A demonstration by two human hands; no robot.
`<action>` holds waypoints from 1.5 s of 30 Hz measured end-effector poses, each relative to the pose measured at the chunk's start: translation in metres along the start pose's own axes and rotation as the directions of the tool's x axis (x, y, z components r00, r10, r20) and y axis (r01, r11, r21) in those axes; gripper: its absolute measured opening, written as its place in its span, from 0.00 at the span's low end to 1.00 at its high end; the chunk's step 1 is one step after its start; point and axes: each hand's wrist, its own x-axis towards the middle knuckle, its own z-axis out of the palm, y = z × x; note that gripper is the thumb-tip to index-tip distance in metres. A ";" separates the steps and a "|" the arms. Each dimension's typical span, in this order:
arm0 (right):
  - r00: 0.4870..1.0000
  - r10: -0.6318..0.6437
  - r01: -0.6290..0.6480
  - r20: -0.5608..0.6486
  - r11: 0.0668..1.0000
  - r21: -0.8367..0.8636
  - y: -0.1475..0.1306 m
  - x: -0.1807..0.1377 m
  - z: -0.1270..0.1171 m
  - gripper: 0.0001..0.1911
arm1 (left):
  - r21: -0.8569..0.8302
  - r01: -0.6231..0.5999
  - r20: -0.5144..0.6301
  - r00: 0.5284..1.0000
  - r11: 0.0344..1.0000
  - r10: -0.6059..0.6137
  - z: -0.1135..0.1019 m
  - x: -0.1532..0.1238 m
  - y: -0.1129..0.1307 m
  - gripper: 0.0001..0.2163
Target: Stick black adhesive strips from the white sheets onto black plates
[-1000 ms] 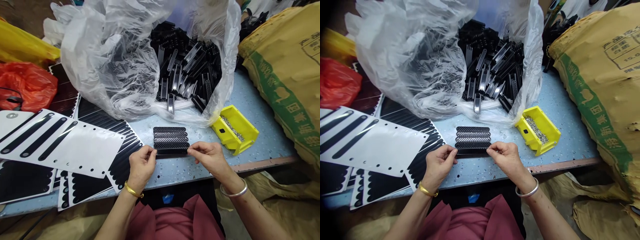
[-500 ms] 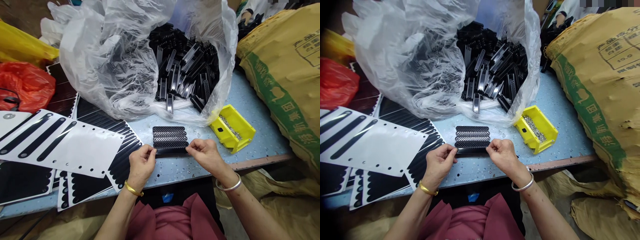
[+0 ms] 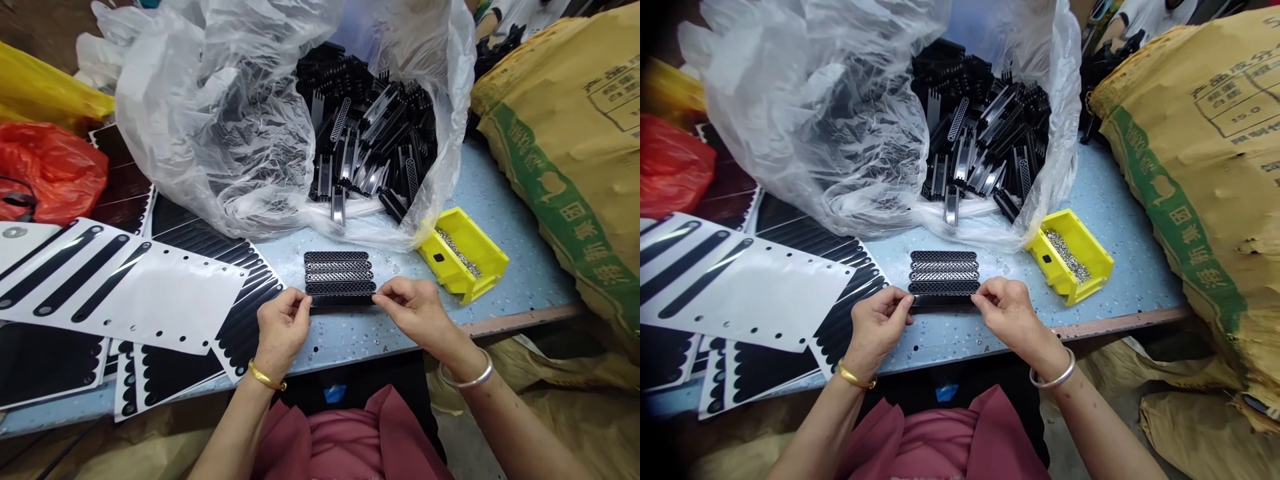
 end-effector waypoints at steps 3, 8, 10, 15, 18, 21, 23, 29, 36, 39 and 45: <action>0.991 0.119 -0.127 0.053 0.976 0.177 0.005 0.006 0.003 0.09 | 0.003 0.000 0.001 1.000 1.000 0.000 0.000 0.000 0.000 0.08; 0.976 0.203 -0.216 0.075 0.926 0.309 0.013 0.013 0.009 0.08 | 0.012 0.011 0.002 1.000 1.000 -0.011 -0.001 0.001 0.001 0.08; 0.975 0.213 -0.221 0.061 0.923 0.316 0.014 0.013 0.010 0.08 | 0.015 0.014 0.001 1.000 1.000 -0.014 -0.001 0.000 0.002 0.08; 0.975 0.218 -0.220 0.041 0.926 0.308 0.013 0.012 0.012 0.07 | 0.007 0.023 0.001 1.000 1.000 -0.023 -0.001 0.000 0.003 0.08; 0.980 0.199 -0.198 0.024 0.938 0.285 0.013 0.012 0.012 0.07 | 0.002 0.020 0.002 1.000 1.000 -0.020 0.000 0.000 0.003 0.08; 0.982 0.187 -0.182 0.007 0.948 0.259 0.014 0.012 0.013 0.07 | 0.003 0.017 0.006 1.000 1.000 -0.017 0.000 0.000 0.003 0.07; 0.982 0.189 -0.183 -0.002 0.954 0.239 0.015 0.013 0.014 0.07 | 0.004 0.019 0.006 1.000 1.000 -0.019 -0.001 0.000 0.003 0.08; 0.982 0.187 -0.180 -0.026 0.967 0.182 0.018 0.012 0.017 0.07 | 0.013 0.021 0.002 1.000 1.000 -0.021 -0.001 0.001 0.003 0.08; 0.976 0.218 -0.213 -0.020 0.967 0.137 0.018 0.010 0.019 0.07 | 0.024 0.023 -0.004 1.000 0.999 -0.023 -0.001 0.002 0.002 0.08; 0.973 0.230 -0.224 -0.028 0.964 0.141 0.020 0.009 0.022 0.07 | 0.023 0.017 -0.003 1.000 1.000 -0.016 -0.001 0.002 0.002 0.08; 0.952 0.285 -0.259 -0.111 0.945 0.201 0.032 0.005 0.025 0.12 | 0.016 0.013 0.002 1.000 1.000 -0.013 -0.002 0.001 0.002 0.07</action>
